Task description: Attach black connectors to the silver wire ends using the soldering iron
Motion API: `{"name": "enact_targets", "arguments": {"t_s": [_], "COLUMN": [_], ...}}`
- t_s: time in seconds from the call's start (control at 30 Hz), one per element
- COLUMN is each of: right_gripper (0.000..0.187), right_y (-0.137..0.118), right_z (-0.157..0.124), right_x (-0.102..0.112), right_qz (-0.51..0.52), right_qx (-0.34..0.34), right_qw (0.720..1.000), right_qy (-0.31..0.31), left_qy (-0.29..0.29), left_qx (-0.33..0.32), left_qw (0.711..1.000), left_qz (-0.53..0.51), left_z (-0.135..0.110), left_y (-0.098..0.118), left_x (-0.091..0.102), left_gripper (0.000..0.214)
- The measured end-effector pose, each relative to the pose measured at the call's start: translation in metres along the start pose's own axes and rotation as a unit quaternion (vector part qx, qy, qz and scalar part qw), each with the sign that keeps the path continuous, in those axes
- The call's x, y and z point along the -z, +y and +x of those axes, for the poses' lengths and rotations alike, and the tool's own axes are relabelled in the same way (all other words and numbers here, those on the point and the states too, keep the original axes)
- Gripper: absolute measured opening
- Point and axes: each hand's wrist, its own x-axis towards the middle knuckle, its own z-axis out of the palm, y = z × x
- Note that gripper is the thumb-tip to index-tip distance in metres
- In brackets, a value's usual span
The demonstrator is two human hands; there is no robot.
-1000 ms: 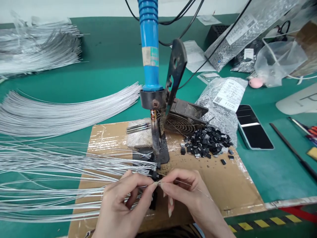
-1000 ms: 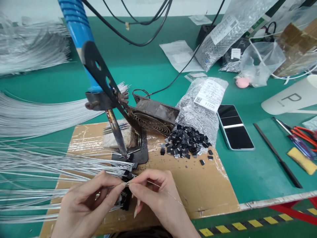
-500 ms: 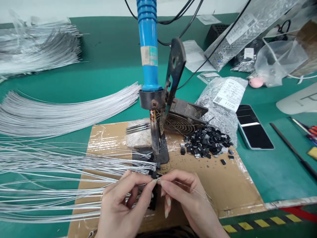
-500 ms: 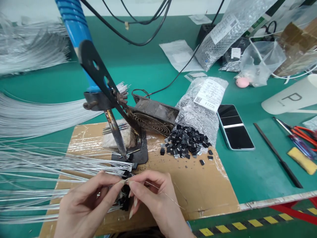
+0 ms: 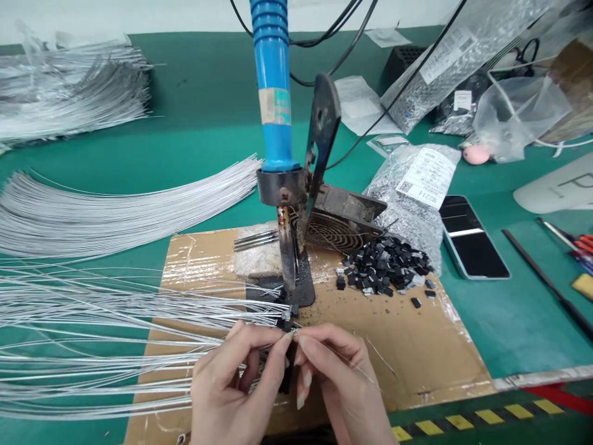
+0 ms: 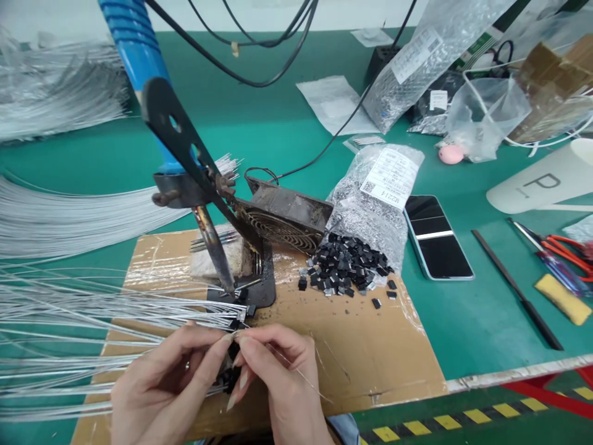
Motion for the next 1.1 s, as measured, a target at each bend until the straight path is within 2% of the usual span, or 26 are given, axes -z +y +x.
{"name": "enact_targets", "arguments": {"t_s": [0.1,0.17,0.23,0.27,0.33,0.43,0.47,0.53,0.67,0.77,0.87,0.97,1.03,1.1], "right_gripper": [0.024,0.024,0.023,0.021,0.016,0.019,0.019,0.018,0.016,0.017,0.012,0.01,0.009,0.008], "right_y": [0.001,-0.005,-0.017,-0.025,-0.041,-0.056,-0.058,-0.058,-0.054,-0.052,-0.05,-0.048,-0.046,-0.045], "right_z": [-0.001,0.0,0.002,0.004,0.012,0.029,0.034,0.042,0.046,0.042,0.037,0.03,0.025,0.02], "right_x": [0.0,0.004,0.012,0.017,0.029,0.045,0.048,0.053,0.055,0.054,0.054,0.052,0.048,0.042], "right_qz": [-0.009,-0.051,-0.145,-0.217,-0.381,-0.576,-0.615,-0.647,-0.651,-0.64,-0.619,-0.592,-0.555,-0.495], "right_qx": [0.008,0.03,0.094,0.148,0.258,0.339,0.346,0.348,0.341,0.325,0.301,0.284,0.273,0.256], "right_qw": [1.0,0.998,0.985,0.964,0.878,0.719,0.682,0.653,0.655,0.675,0.709,0.74,0.774,0.82], "right_qy": [-0.002,-0.012,0.008,0.043,0.131,0.188,0.191,0.185,0.176,0.169,0.155,0.143,0.138,0.131], "left_qy": [-0.002,0.002,0.008,0.009,-0.001,-0.036,-0.041,-0.047,-0.063,-0.069,-0.069,-0.032,-0.01,-0.003], "left_qx": [0.034,0.062,0.084,0.093,0.101,0.082,0.074,0.06,0.044,0.045,0.065,0.11,0.134,0.14], "left_qw": [0.999,0.998,0.996,0.995,0.994,0.995,0.996,0.997,0.997,0.997,0.995,0.992,0.99,0.988], "left_qz": [-0.013,-0.013,-0.019,-0.024,-0.035,-0.034,-0.031,-0.026,-0.009,-0.006,-0.024,-0.045,-0.054,-0.058], "left_z": [0.0,0.002,0.005,0.007,0.011,0.015,0.015,0.016,0.016,0.016,0.017,0.015,0.013,0.013], "left_y": [0.0,0.002,0.005,0.006,0.006,0.002,0.0,-0.003,-0.006,-0.007,-0.004,0.003,0.007,0.009], "left_x": [0.0,0.001,0.003,0.004,0.007,0.013,0.014,0.016,0.02,0.02,0.017,0.011,0.008,0.007], "left_gripper": [0.011,0.012,0.012,0.011,0.009,0.009,0.008,0.007,0.008,0.008,0.009,0.009,0.008,0.007]}}
